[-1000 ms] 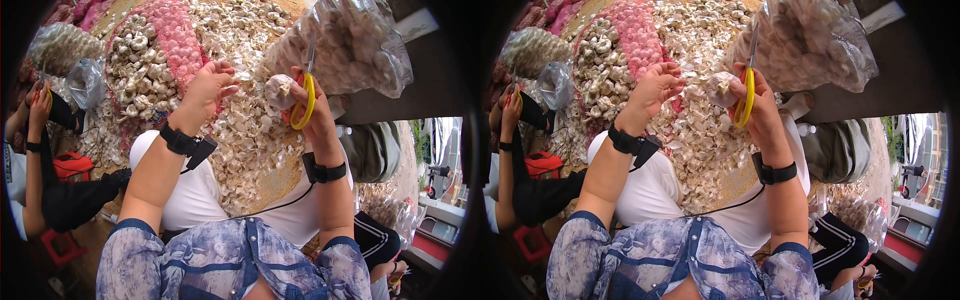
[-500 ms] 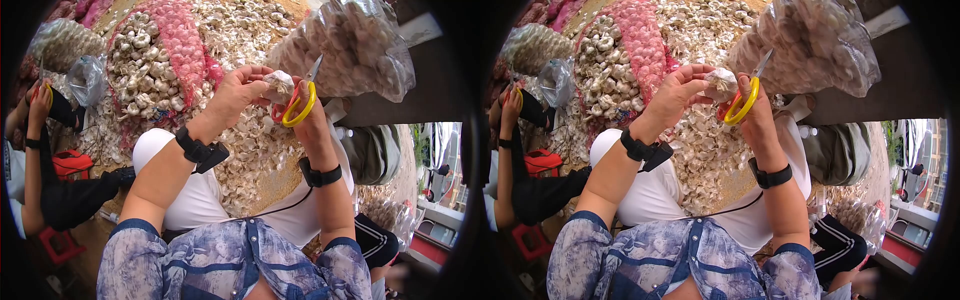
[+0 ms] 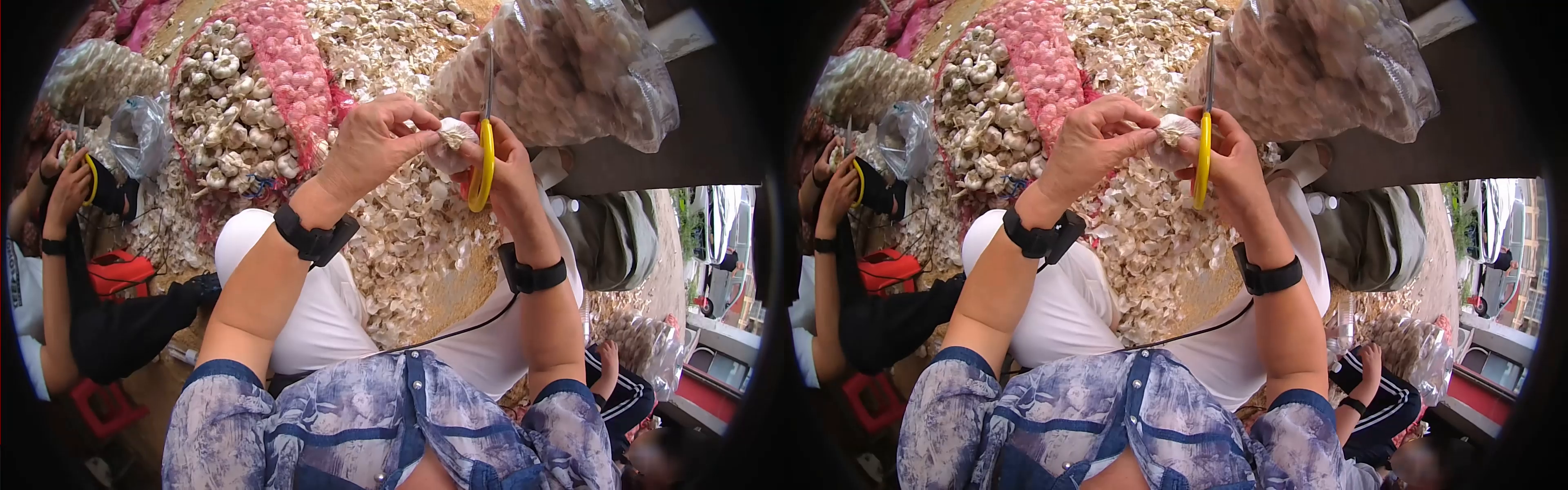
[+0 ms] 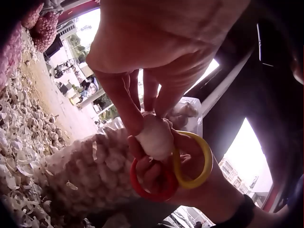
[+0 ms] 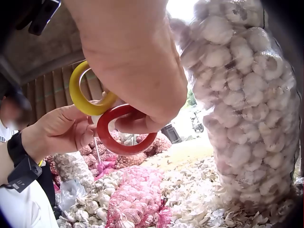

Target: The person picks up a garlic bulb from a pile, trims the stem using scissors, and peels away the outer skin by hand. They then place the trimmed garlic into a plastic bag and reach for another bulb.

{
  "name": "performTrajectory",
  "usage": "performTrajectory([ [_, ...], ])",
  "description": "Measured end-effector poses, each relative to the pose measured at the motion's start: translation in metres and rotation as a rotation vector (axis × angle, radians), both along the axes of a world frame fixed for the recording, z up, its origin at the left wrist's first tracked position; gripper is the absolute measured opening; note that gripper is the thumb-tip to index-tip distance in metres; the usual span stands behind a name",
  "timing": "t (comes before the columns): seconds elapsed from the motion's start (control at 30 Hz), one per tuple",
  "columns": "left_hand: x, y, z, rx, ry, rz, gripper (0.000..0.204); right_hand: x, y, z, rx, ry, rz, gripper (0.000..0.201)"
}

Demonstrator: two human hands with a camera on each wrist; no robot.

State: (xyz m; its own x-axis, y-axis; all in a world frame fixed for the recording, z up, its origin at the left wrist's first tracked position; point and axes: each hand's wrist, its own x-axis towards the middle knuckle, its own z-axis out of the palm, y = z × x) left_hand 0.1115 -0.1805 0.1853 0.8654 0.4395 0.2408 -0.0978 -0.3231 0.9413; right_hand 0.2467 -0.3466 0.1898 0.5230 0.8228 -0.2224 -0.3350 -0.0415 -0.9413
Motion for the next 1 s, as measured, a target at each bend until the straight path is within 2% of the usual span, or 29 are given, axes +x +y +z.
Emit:
performTrajectory([
  [0.03, -0.001, 0.002, 0.001, 0.101, 0.019, -0.014, 0.011, -0.001, 0.001, 0.0, 0.01, -0.033, 0.01, 0.049],
  [0.17, -0.002, -0.004, 0.002, 0.133, -0.031, 0.003, 0.007, -0.001, -0.001, 0.004, -0.036, -0.139, 0.04, 0.049],
  [0.27, -0.001, -0.005, -0.002, 0.249, -0.001, 0.018, 0.006, -0.001, -0.001, 0.0, -0.048, -0.152, 0.026, 0.048],
  [0.33, 0.001, -0.005, -0.004, 0.452, -0.071, 0.053, 0.006, 0.0, -0.001, 0.0, -0.053, -0.151, 0.022, 0.048],
  [0.57, 0.004, -0.012, -0.006, 0.439, -0.026, 0.117, 0.003, 0.001, 0.0, -0.001, -0.062, -0.134, 0.027, 0.049],
  [0.67, 0.005, -0.011, -0.01, 0.509, -0.018, 0.17, 0.004, -0.001, 0.0, 0.0, -0.064, -0.135, 0.026, 0.049],
  [0.73, 0.005, -0.009, -0.008, 0.353, -0.029, 0.156, 0.007, -0.002, 0.0, -0.001, -0.03, -0.063, 0.015, 0.048],
  [0.77, 0.005, -0.009, -0.007, 0.354, -0.03, 0.157, 0.007, -0.002, 0.001, -0.001, 0.005, 0.01, 0.004, 0.048],
  [0.83, 0.004, -0.009, -0.004, 0.069, 0.091, 0.196, 0.011, 0.0, 0.001, -0.004, 0.024, 0.041, 0.015, 0.048],
  [0.87, 0.005, -0.006, -0.007, 0.07, 0.091, 0.197, 0.011, 0.0, 0.002, -0.004, 0.042, 0.074, 0.025, 0.048],
  [0.93, 0.006, 0.004, -0.013, -0.336, 0.106, 0.21, 0.016, -0.002, 0.003, 0.001, 0.071, 0.095, 0.004, 0.049],
  [1.0, 0.002, 0.016, -0.013, -0.382, 0.109, 0.203, 0.017, -0.001, 0.003, 0.003, 0.1, 0.117, -0.017, 0.05],
])
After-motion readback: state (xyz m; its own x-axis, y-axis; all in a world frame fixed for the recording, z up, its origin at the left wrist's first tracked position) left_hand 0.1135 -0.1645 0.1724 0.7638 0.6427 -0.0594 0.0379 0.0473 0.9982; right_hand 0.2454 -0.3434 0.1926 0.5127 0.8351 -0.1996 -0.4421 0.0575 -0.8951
